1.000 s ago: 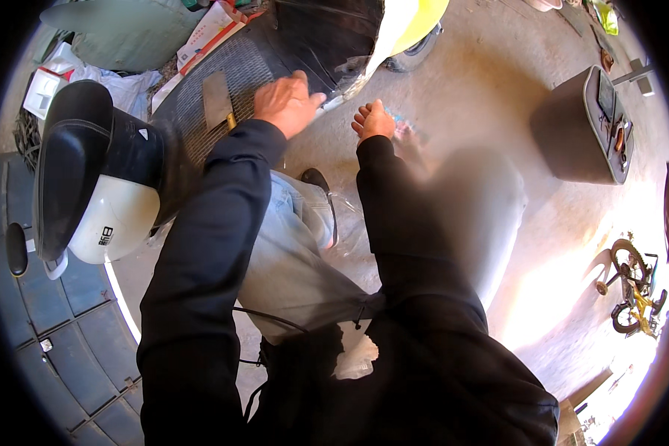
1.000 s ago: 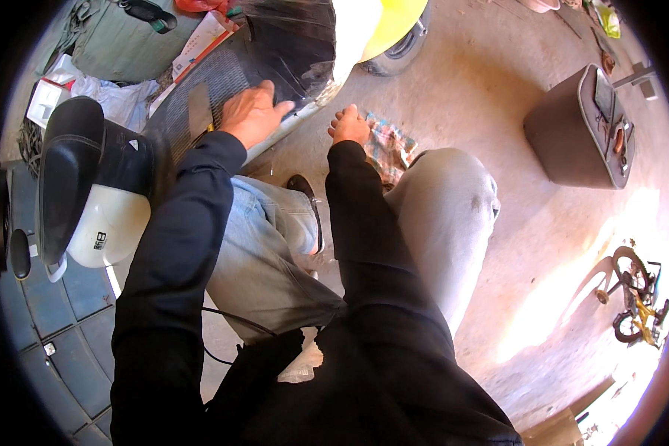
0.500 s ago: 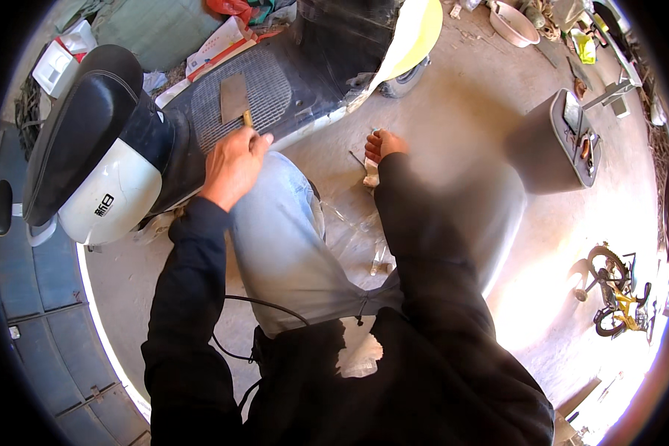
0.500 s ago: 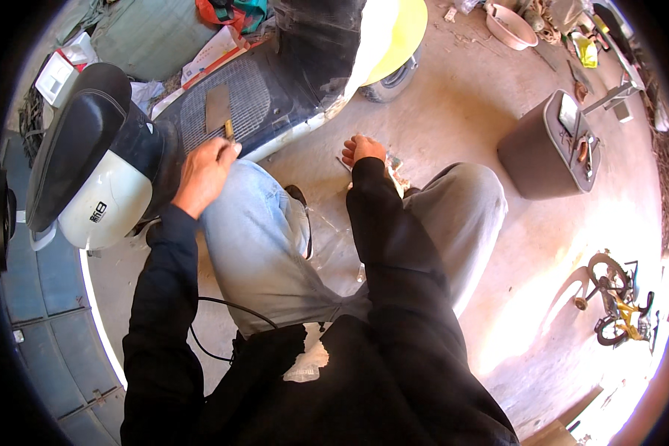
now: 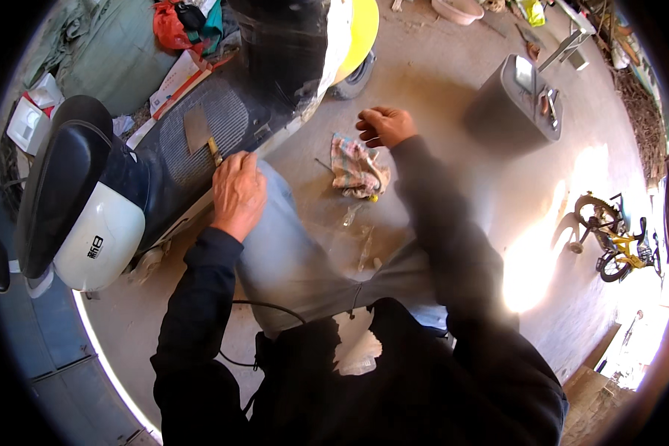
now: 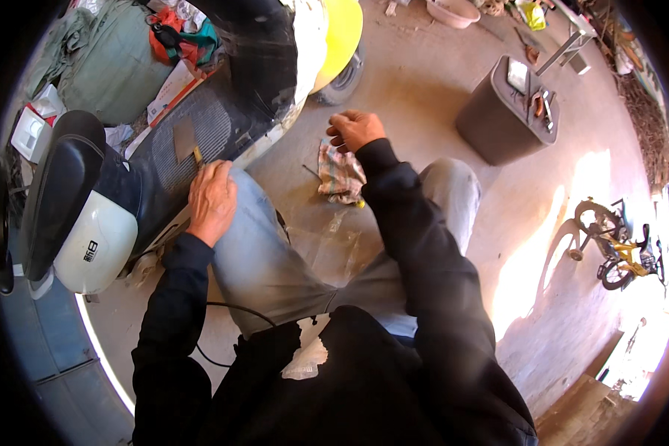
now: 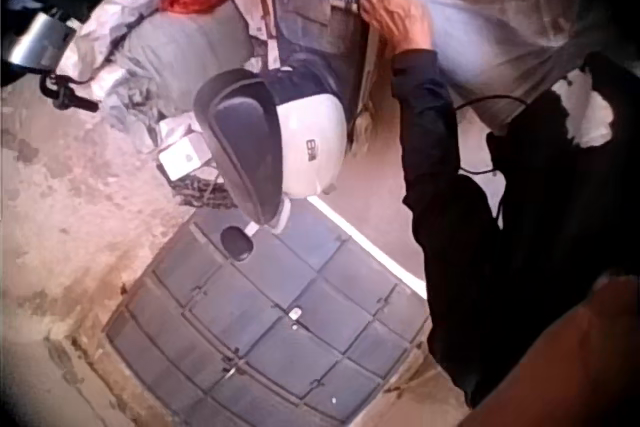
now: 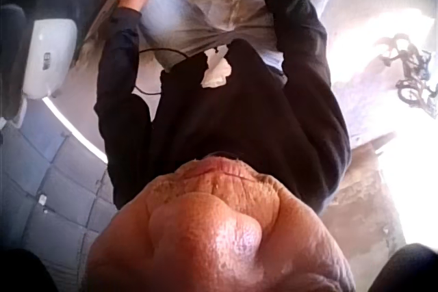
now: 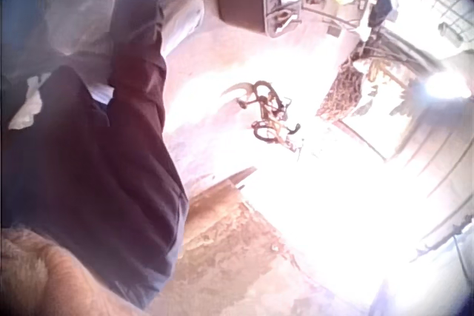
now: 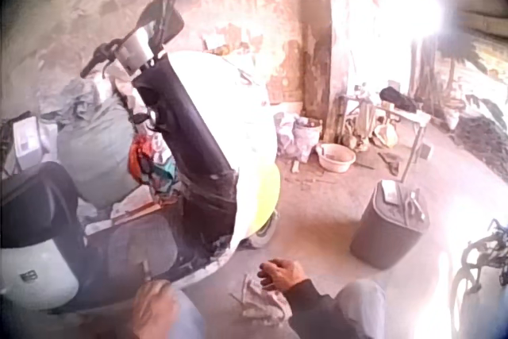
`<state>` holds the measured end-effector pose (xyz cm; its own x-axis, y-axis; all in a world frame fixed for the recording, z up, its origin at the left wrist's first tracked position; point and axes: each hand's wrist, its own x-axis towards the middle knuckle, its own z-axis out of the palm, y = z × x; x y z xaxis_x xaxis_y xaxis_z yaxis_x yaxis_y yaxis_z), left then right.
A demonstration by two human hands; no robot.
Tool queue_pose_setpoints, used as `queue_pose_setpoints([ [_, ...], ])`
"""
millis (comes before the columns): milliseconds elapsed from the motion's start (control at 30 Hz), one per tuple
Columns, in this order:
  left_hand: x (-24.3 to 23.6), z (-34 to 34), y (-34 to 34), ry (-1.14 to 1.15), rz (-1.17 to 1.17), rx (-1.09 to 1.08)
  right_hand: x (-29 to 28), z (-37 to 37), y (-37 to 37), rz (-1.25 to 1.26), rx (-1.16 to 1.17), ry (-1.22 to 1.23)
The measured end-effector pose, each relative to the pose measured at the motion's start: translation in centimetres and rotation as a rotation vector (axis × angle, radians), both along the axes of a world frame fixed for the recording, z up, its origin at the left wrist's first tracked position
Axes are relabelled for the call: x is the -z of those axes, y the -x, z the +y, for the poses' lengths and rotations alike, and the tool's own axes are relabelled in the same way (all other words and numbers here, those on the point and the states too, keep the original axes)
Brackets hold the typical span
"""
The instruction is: The person sits on a small stool in a cluttered outdoor area and uses a knife to scrape and cut a plastic sheet on the front of a white scooter. They then use a hammer to tap the area and apply yellow tape to secure the plastic sheet.
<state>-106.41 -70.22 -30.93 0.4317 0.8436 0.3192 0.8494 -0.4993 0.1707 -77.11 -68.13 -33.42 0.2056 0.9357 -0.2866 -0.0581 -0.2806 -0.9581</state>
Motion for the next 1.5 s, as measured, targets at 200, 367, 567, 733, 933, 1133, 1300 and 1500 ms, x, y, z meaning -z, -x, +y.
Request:
queue_pose_setpoints([
  [200, 0.1, 1.1, -2.4, 0.034, 0.151, -0.008, 2.6, -1.8, -3.1, -0.020, 0.109, 0.008],
  [367, 0.1, 2.2, -5.5, 0.153, 0.389, 0.215, -0.3, -2.0, -3.1, -0.148, 0.100, -0.155],
  [567, 7.9, 6.3, -11.7, 0.064, 0.726, 0.586, 0.7, -1.7, -3.9, -0.294, 0.211, -0.300],
  [733, 12.3, 11.3, -15.0, -0.092, 0.900, 0.520, -0.4, -2.1, -4.8, -0.218, 0.211, -0.245],
  [933, 13.7, 11.3, -14.4, -0.106, 0.835, 0.366, -0.8, -2.5, -5.4, -0.225, 0.122, -0.169],
  [1133, 4.2, 5.6, -12.1, 0.264, 0.514, 0.520, -3.1, -4.1, -5.4, -0.131, 0.173, -0.186],
  [1300, -0.5, 3.7, -6.4, 0.221, 0.442, 0.368, -5.2, -5.8, -6.6, 0.055, 0.206, -0.156],
  [1500, 2.6, 5.8, -9.4, 0.254, 0.540, 0.644, -5.2, -5.3, -7.6, 0.175, 0.228, -0.079],
])
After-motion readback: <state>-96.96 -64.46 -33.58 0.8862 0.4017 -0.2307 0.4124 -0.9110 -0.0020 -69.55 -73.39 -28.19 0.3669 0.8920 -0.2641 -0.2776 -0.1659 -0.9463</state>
